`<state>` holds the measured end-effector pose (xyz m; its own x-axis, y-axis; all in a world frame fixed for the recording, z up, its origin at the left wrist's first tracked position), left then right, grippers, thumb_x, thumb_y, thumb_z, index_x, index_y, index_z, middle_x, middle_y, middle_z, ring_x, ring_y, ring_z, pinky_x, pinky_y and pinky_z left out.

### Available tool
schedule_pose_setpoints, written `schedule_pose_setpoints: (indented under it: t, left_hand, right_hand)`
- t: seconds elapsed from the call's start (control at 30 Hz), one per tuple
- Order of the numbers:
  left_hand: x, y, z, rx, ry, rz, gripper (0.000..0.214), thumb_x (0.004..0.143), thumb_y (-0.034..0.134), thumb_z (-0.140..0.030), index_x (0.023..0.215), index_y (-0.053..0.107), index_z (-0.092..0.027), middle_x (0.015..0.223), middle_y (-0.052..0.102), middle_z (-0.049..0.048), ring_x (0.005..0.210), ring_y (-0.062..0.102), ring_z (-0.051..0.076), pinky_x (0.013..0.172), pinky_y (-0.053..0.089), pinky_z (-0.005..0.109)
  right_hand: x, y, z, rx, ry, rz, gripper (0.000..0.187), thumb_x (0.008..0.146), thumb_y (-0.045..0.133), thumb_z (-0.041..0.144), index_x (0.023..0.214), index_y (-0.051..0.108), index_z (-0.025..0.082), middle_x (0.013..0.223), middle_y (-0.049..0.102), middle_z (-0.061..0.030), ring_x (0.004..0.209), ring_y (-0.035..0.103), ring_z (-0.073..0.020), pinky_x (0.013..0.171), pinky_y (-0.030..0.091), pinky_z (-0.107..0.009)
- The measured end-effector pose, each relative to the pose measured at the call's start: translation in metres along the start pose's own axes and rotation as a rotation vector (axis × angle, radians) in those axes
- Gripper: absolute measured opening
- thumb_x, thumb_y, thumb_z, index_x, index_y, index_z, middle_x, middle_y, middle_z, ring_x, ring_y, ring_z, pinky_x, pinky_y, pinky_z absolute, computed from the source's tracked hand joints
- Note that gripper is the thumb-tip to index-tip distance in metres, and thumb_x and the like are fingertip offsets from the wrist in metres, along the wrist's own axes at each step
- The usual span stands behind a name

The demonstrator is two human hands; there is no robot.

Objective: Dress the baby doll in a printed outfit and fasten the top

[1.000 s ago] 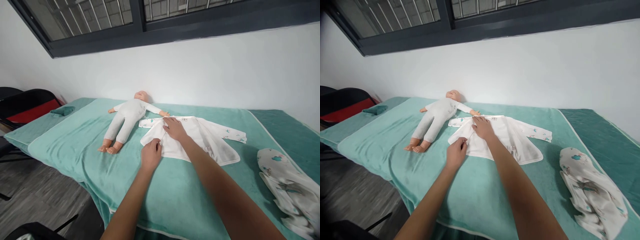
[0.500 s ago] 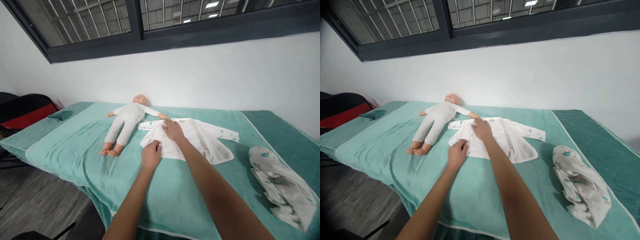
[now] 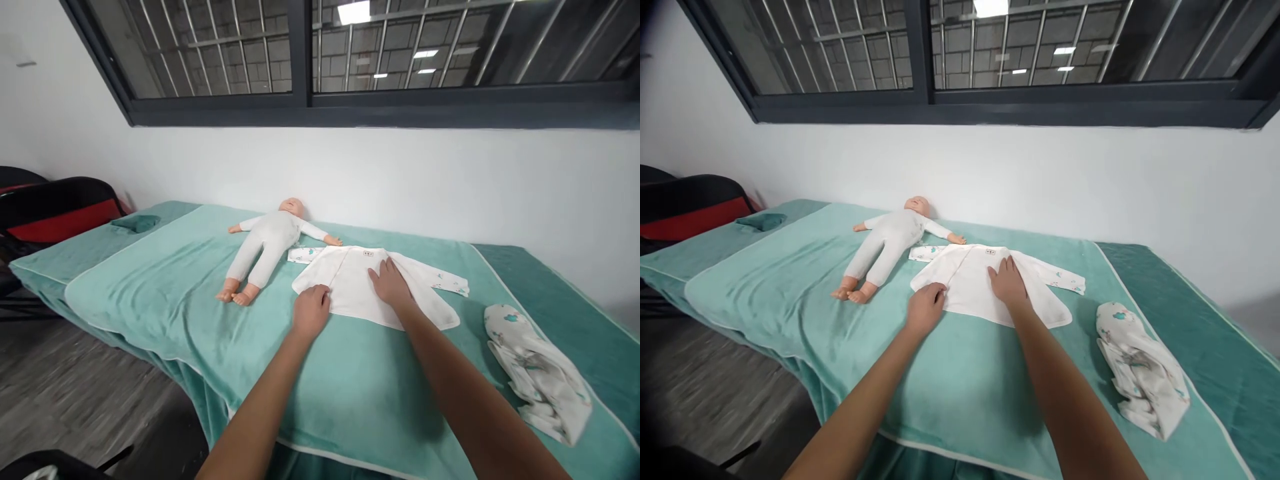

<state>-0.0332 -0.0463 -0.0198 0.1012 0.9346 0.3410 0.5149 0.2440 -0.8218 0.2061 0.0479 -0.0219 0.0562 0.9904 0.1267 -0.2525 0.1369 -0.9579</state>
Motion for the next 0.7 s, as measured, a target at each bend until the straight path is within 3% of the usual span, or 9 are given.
schedule_pose_setpoints:
  t: [0.13, 0.23, 0.3, 0.4, 0.47, 0.53, 0.63, 0.7]
  left_hand:
    - [-0.004, -0.006, 0.002, -0.004, 0.095, 0.040, 0.022, 0.093, 0.047, -0.017, 0.102, 0.067, -0.020, 0.103, 0.072, 0.0072, 0.098, 0.064, 0.023, 0.087, 0.046, 0.036]
    - [-0.004, -0.017, 0.010, -0.015, 0.142, 0.086, 0.022, 0.095, 0.047, -0.022, 0.103, 0.067, -0.021, 0.100, 0.072, 0.0071, 0.098, 0.064, 0.023, 0.089, 0.047, 0.038]
    - [0.003, -0.032, 0.020, -0.042, 0.146, 0.072, 0.024, 0.096, 0.046, -0.024, 0.107, 0.067, -0.021, 0.102, 0.072, 0.0075, 0.099, 0.064, 0.023, 0.089, 0.048, 0.037]
    - [0.028, -0.068, 0.048, -0.068, 0.126, -0.069, 0.028, 0.096, 0.044, -0.024, 0.112, 0.066, -0.020, 0.108, 0.071, 0.0089, 0.105, 0.063, 0.024, 0.093, 0.049, 0.038]
    - [0.051, -0.093, 0.077, -0.038, 0.072, -0.154, 0.031, 0.095, 0.043, -0.025, 0.117, 0.064, -0.020, 0.117, 0.069, 0.0105, 0.114, 0.061, 0.027, 0.100, 0.047, 0.042]
    - [0.075, -0.110, 0.113, 0.032, 0.003, -0.151, 0.037, 0.093, 0.047, -0.029, 0.127, 0.060, -0.018, 0.135, 0.061, 0.0135, 0.130, 0.051, 0.032, 0.109, 0.041, 0.049]
    - [0.102, -0.120, 0.170, 0.047, -0.177, -0.093, 0.058, 0.090, 0.053, -0.037, 0.142, 0.047, -0.012, 0.153, 0.042, 0.0202, 0.144, 0.036, 0.038, 0.115, 0.034, 0.053]
    - [0.115, -0.119, 0.200, -0.032, -0.239, -0.066, 0.066, 0.090, 0.054, -0.044, 0.145, 0.043, -0.010, 0.149, 0.046, 0.0224, 0.139, 0.045, 0.037, 0.112, 0.040, 0.050]
  right_hand:
    - [-0.026, -0.008, -0.007, -0.028, 0.026, 0.030, 0.075, 0.100, 0.023, 0.048, 0.153, 0.029, -0.005, 0.162, 0.026, -0.0261, 0.152, 0.025, -0.0333, 0.123, 0.023, -0.045]
    - [-0.048, -0.012, -0.008, -0.089, -0.028, 0.076, 0.074, 0.100, 0.024, 0.048, 0.153, 0.031, -0.004, 0.164, 0.023, -0.0242, 0.154, 0.020, -0.0320, 0.124, 0.020, -0.044]
    - [-0.057, -0.017, -0.003, -0.147, -0.073, 0.111, 0.073, 0.100, 0.023, 0.048, 0.152, 0.033, -0.003, 0.163, 0.025, -0.0237, 0.154, 0.020, -0.0323, 0.124, 0.019, -0.045]
    - [-0.053, -0.030, 0.023, -0.146, -0.061, 0.117, 0.070, 0.101, 0.023, 0.047, 0.153, 0.032, 0.002, 0.160, 0.034, -0.0221, 0.149, 0.030, -0.0353, 0.120, 0.028, -0.048]
    - [-0.034, -0.038, 0.054, -0.060, -0.027, 0.093, 0.066, 0.101, 0.024, 0.048, 0.153, 0.033, 0.008, 0.157, 0.041, -0.0209, 0.143, 0.041, -0.0360, 0.112, 0.037, -0.050]
    - [-0.001, -0.039, 0.092, 0.065, -0.027, 0.093, 0.062, 0.100, 0.027, 0.049, 0.148, 0.037, 0.010, 0.151, 0.048, -0.0217, 0.136, 0.049, -0.0377, 0.106, 0.042, -0.051]
    - [0.069, -0.023, 0.151, 0.199, -0.075, 0.117, 0.058, 0.100, 0.031, 0.050, 0.141, 0.044, 0.011, 0.140, 0.058, -0.0220, 0.128, 0.056, -0.0369, 0.103, 0.044, -0.047]
    - [0.120, -0.005, 0.187, 0.246, -0.108, 0.097, 0.058, 0.101, 0.030, 0.050, 0.144, 0.038, 0.011, 0.144, 0.054, -0.0214, 0.132, 0.053, -0.0350, 0.105, 0.042, -0.044]
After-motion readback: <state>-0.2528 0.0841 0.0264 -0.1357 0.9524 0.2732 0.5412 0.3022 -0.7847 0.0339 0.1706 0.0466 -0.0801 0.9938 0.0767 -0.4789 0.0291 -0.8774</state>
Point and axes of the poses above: each hand's wrist, its own x-axis towards the middle knuckle, its own y-axis out of the palm, z = x × y, the point moved 2 cm from there along x, towards the middle knuckle
